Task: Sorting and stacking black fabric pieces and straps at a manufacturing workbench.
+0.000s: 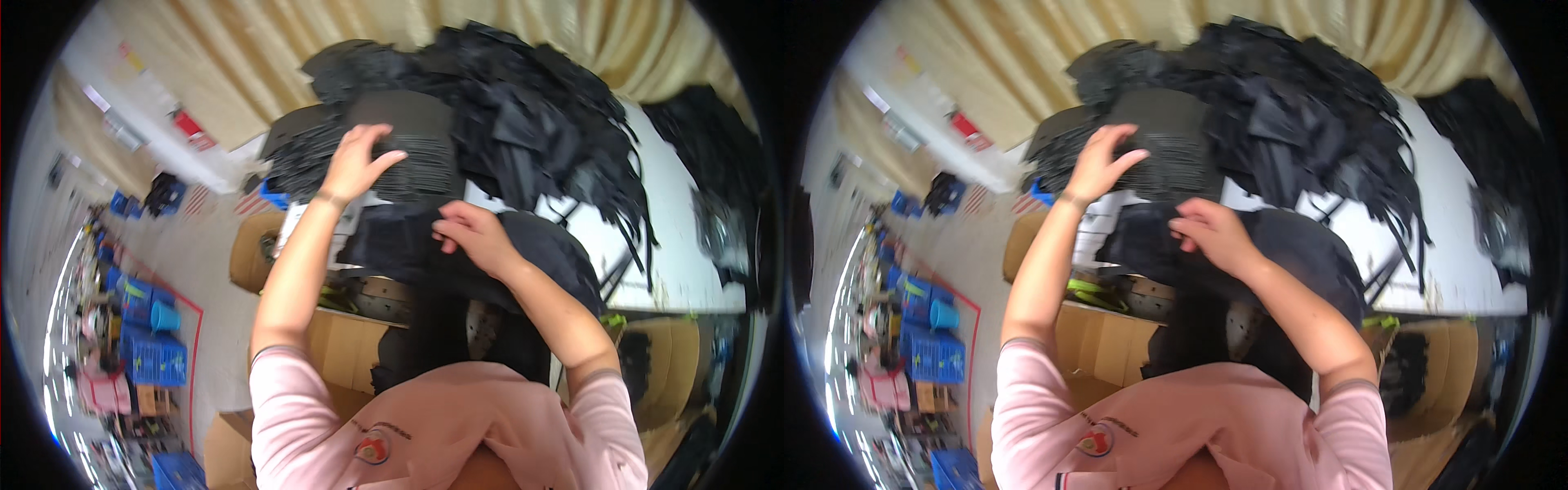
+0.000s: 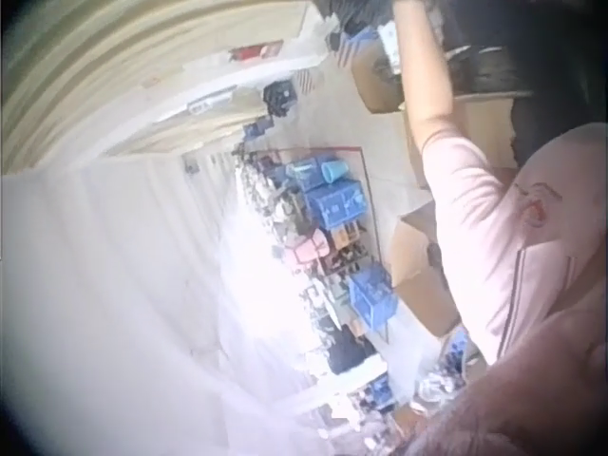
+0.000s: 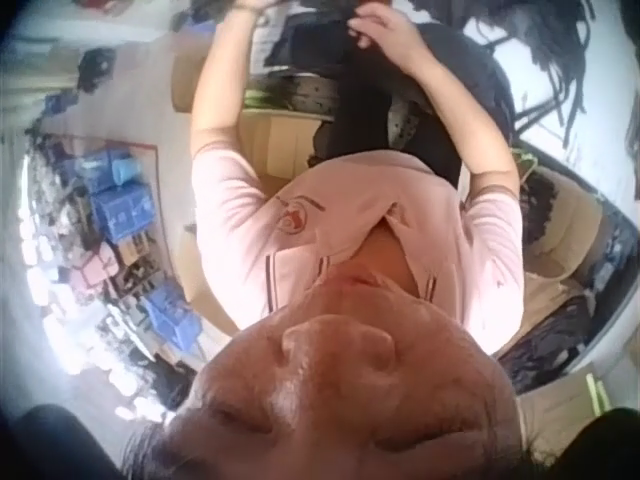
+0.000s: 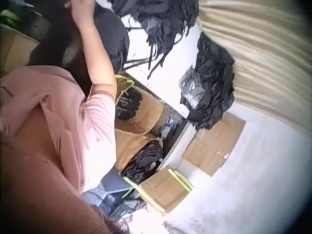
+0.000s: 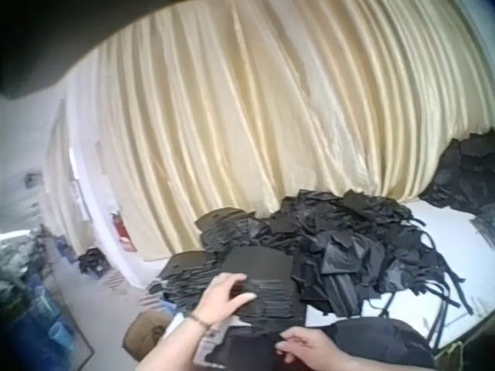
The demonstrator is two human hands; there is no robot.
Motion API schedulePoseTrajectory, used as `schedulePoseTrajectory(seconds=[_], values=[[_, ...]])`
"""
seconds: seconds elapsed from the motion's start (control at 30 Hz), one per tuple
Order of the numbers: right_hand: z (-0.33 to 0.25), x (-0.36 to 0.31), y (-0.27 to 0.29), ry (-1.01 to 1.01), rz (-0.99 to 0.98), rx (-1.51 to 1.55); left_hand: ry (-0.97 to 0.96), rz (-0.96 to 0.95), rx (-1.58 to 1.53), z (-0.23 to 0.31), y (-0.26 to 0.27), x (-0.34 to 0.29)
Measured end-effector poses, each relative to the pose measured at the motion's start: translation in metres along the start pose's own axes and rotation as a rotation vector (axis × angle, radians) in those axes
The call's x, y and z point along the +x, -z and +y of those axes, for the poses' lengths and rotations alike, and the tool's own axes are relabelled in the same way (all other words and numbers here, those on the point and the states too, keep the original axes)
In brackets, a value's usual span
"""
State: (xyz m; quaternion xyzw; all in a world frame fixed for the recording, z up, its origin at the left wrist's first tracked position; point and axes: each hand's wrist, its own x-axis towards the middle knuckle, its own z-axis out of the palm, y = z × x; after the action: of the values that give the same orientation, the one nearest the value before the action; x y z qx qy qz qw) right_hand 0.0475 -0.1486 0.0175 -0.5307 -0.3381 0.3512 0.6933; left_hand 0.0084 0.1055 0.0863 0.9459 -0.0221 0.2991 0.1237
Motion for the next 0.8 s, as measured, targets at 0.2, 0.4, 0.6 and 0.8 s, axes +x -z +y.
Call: schedulePoseTrajectory(seconds=[0.2, 0.4, 0.6, 0.8], values=[[0.001, -0.024, 0.014, -0.014, 0.056, -0.154, 0.260, -0.533, 0.465, -0.067, -0.044, 0.037], [0.012, -0.025, 0.019, -0.081, 0.026, -0.137, 0.247, -0.465, 0.273, -0.080, -0.037, 0.036], [0.020, -0.023, 0.024, -0.073, 0.074, -0.130, 0.158, -0.134, -0.004, -0.040, -0.017, 0.039], [-0.013, -0.012, 0.016, 0.289, 0.355, -0.149, 0.049, 0.203, -0.711, 0.091, 0.009, -0.016]])
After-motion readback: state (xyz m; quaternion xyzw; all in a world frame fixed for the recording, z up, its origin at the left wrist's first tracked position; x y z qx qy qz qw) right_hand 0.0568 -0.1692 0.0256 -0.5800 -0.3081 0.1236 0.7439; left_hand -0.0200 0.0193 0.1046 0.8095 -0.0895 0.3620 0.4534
